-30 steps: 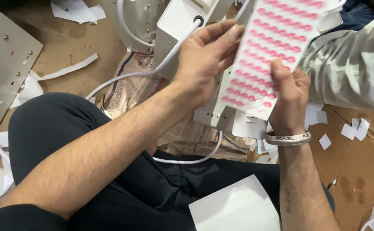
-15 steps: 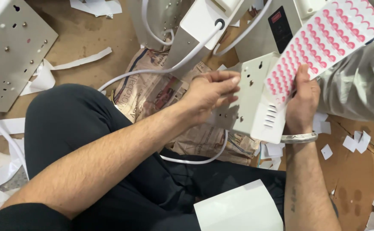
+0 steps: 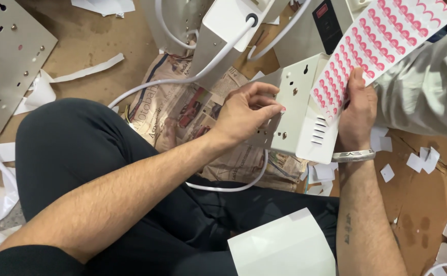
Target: Applying technical specification labels and QC stickers to white electrical power units.
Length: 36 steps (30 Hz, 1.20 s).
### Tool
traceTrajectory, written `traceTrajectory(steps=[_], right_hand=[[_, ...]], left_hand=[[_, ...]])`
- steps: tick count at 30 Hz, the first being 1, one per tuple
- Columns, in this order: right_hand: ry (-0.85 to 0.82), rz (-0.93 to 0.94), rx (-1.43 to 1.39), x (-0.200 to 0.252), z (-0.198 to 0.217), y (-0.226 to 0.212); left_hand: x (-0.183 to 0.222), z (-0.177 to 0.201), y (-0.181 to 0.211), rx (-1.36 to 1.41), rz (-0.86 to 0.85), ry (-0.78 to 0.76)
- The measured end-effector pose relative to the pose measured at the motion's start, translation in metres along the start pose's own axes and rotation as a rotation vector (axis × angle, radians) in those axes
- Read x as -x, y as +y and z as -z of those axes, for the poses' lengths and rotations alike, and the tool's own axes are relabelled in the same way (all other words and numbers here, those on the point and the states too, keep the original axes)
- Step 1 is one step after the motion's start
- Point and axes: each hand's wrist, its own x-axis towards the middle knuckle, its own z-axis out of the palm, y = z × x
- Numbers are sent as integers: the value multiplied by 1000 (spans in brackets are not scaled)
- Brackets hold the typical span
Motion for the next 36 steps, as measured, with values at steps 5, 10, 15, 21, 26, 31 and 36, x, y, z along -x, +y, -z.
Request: traceTrajectory(steps=[5, 10, 15, 21, 26, 31, 36], right_hand=[[-2, 11, 7, -2, 3, 5], [10, 2, -25, -1, 1, 4], [17, -3, -26, 1, -4, 0], [19, 2, -6, 0, 2, 4], [7, 13, -8, -1, 5, 7], [-5, 4, -5, 2, -1, 3], [-9, 6, -42, 2, -6, 1]], left_hand=[[5, -2, 9, -137, -81, 65], [7, -3, 13, -175, -42, 83], [6, -3, 13, -223, 2, 99], [-3, -2, -4, -78, 76, 87], [-11, 3, -19, 183, 313, 41], [-16, 1, -35, 261, 410, 24], [-21, 1, -53, 218, 382, 35]])
